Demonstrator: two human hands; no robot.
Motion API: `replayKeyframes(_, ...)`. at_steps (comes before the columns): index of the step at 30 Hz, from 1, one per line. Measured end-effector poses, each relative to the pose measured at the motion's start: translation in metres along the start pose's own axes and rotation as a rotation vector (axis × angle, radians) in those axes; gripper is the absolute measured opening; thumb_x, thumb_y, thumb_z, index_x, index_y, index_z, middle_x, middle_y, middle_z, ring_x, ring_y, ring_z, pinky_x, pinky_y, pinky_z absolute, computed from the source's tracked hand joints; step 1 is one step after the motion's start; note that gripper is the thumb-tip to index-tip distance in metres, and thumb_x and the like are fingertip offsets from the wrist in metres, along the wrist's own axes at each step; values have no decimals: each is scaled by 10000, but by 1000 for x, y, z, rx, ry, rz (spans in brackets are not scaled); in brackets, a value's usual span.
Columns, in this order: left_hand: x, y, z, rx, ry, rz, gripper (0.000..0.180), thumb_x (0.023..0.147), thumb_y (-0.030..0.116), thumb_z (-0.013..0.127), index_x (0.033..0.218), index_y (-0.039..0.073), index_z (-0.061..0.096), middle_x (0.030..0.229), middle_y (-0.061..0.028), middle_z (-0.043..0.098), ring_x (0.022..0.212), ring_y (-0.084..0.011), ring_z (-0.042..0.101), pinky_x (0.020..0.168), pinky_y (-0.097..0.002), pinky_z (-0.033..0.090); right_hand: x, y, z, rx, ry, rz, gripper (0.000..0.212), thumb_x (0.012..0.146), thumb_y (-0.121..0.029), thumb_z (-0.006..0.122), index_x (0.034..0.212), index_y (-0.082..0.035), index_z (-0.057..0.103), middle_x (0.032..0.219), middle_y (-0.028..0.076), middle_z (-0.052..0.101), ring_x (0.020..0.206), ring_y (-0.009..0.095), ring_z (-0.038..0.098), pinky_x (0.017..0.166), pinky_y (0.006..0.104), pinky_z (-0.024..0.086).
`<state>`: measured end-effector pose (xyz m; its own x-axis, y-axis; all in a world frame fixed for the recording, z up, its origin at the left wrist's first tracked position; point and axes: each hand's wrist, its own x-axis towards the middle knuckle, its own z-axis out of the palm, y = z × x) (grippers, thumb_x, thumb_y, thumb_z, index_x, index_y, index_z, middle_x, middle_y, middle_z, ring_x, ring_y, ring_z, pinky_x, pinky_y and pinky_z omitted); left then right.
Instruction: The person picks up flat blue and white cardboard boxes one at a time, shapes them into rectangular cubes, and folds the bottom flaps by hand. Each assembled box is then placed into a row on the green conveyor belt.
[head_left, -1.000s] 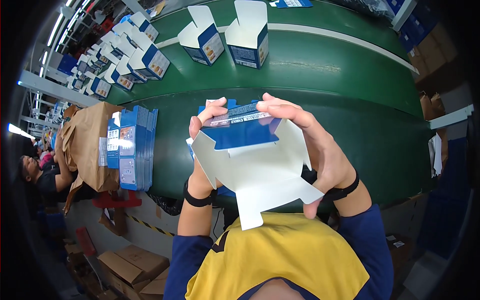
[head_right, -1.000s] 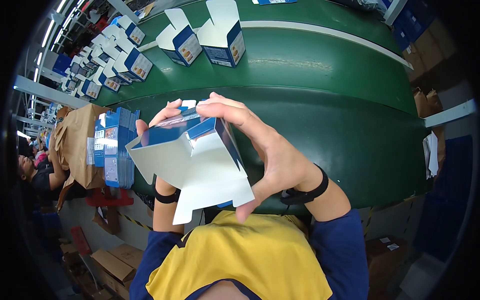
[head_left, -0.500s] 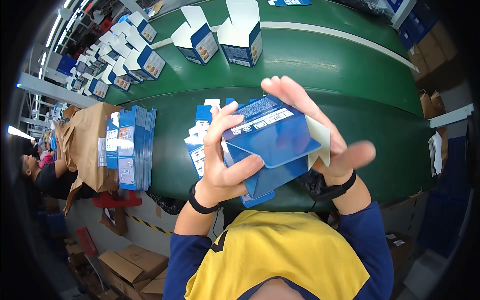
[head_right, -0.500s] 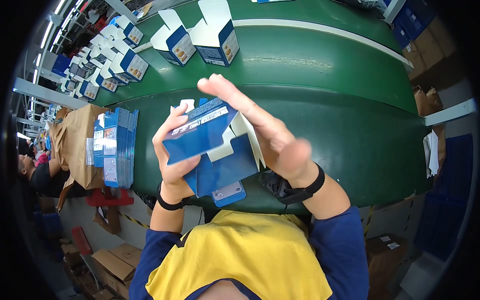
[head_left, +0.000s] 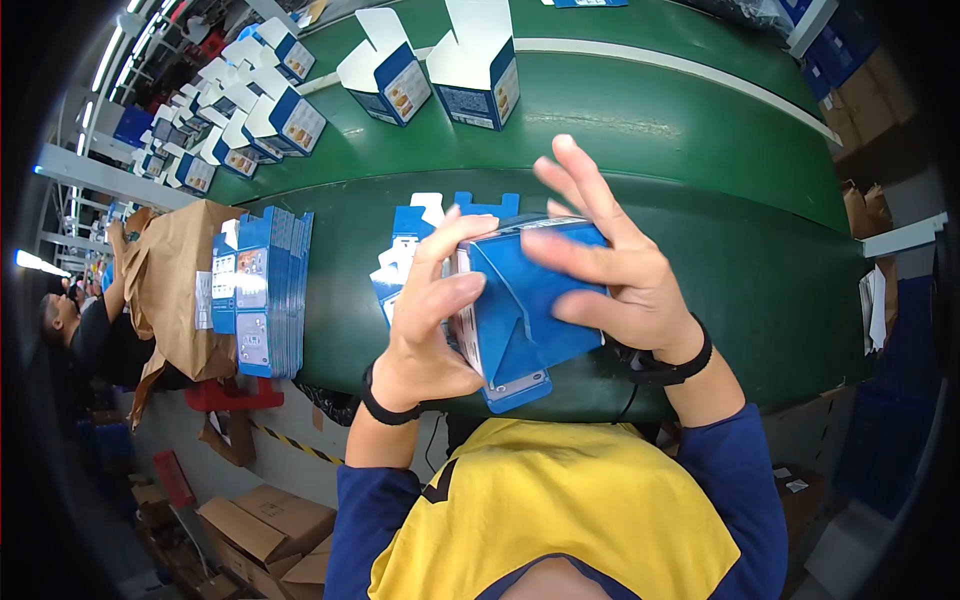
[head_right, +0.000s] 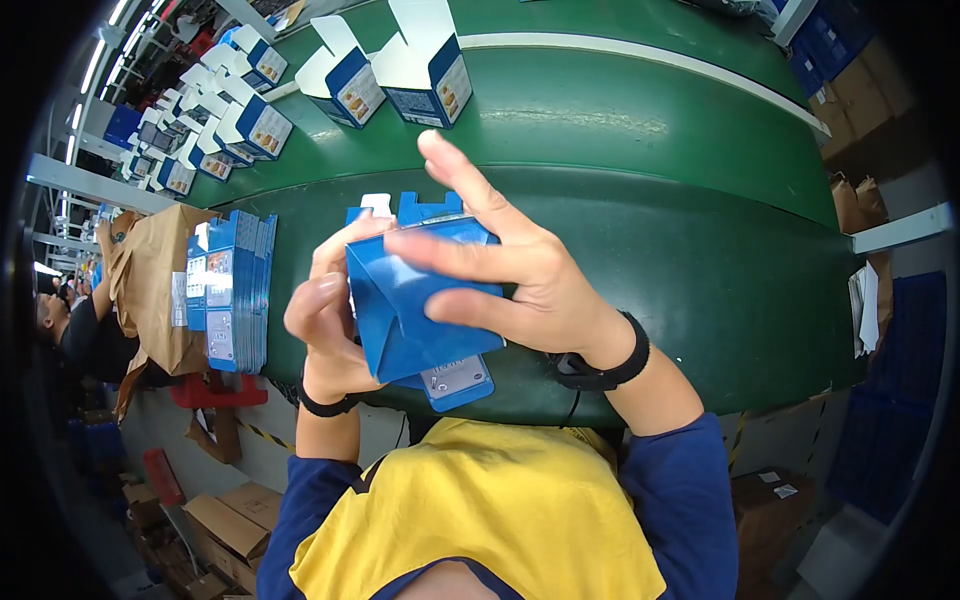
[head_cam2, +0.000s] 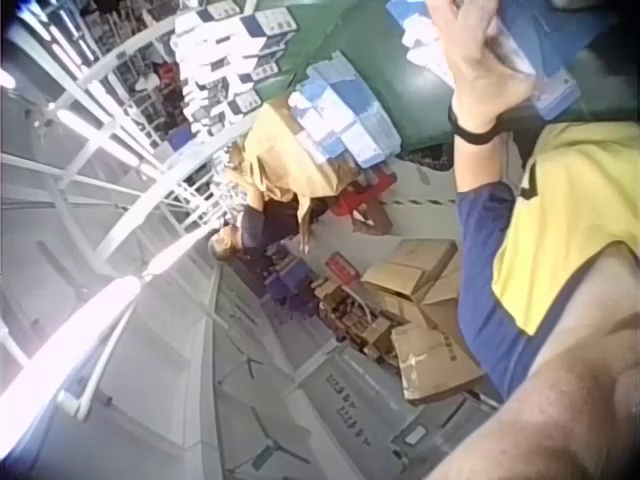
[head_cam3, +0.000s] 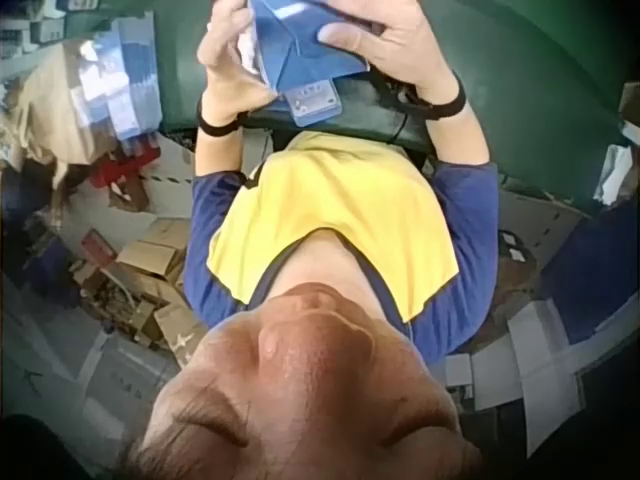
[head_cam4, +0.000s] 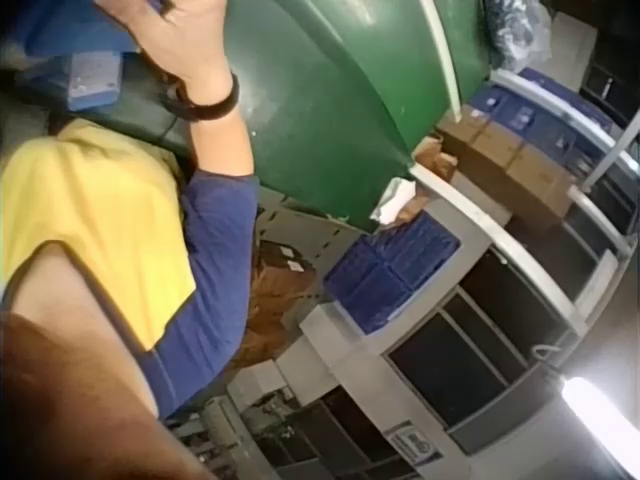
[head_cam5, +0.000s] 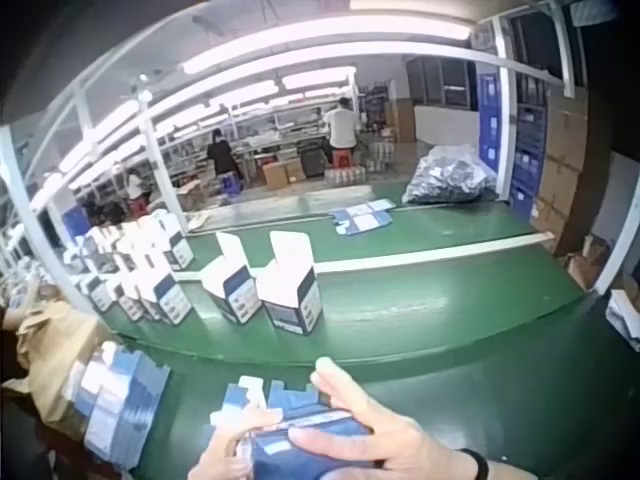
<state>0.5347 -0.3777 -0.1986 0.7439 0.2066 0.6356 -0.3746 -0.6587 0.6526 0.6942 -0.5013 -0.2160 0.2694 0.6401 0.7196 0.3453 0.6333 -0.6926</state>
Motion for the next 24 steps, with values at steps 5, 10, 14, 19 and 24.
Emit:
replayKeyframes(5, 9, 7, -13, 188, -158, 132, 789, 532, 99, 812, 1232, 151, 451, 1195, -211, 487, 1126, -382, 496, 1027, -616, 260, -3, 1, 7, 36, -18, 257, 578, 692, -211, 776, 1219, -67, 588, 1282, 187, 528, 1114, 290, 574, 915, 329, 467)
replayKeyframes(10, 11, 9, -14, 242, -230, 62, 824, 538, 118, 818, 1267, 146, 434, 1196, -197, 494, 1117, -370, 508, 1033, -625, 241, -5, 4, 10, -165, -56, 150, 584, 681, -152, 772, 1225, -61, 578, 1193, 162, 599, 1058, 295, 608, 894, 345, 491)
replayKeyframes(14, 14, 10, -12, 211, -250, 42, 851, 547, 125, 816, 1297, 126, 415, 1206, -187, 491, 1128, -370, 501, 1040, -616, 237, -4, 5, 8, -213, -65, 120, 584, 678, -136, 771, 1224, -60, 579, 1180, 147, 610, 1069, 287, 603, 898, 341, 491)
replayKeyframes(19, 19, 11, -12, 178, -295, 30, 855, 572, 137, 810, 1319, 103, 397, 1247, -194, 464, 1144, -380, 489, 1036, -606, 254, -5, 1, 1, -107, -77, 130, 528, 764, -152, 718, 1249, -31, 548, 1181, 152, 609, 1069, 267, 604, 903, 325, 484)
replayKeyframes(24, 20, 3, 1, 302, -251, 105, 870, 585, 163, 813, 1338, 102, 381, 1278, -202, 442, 1127, -387, 503, 1047, -566, 265, -6, -9, 1, 395, 210, 399, 456, 914, -176, 573, 1305, 30, 460, 1164, 185, 605, 1053, 225, 606, 898, 309, 482)
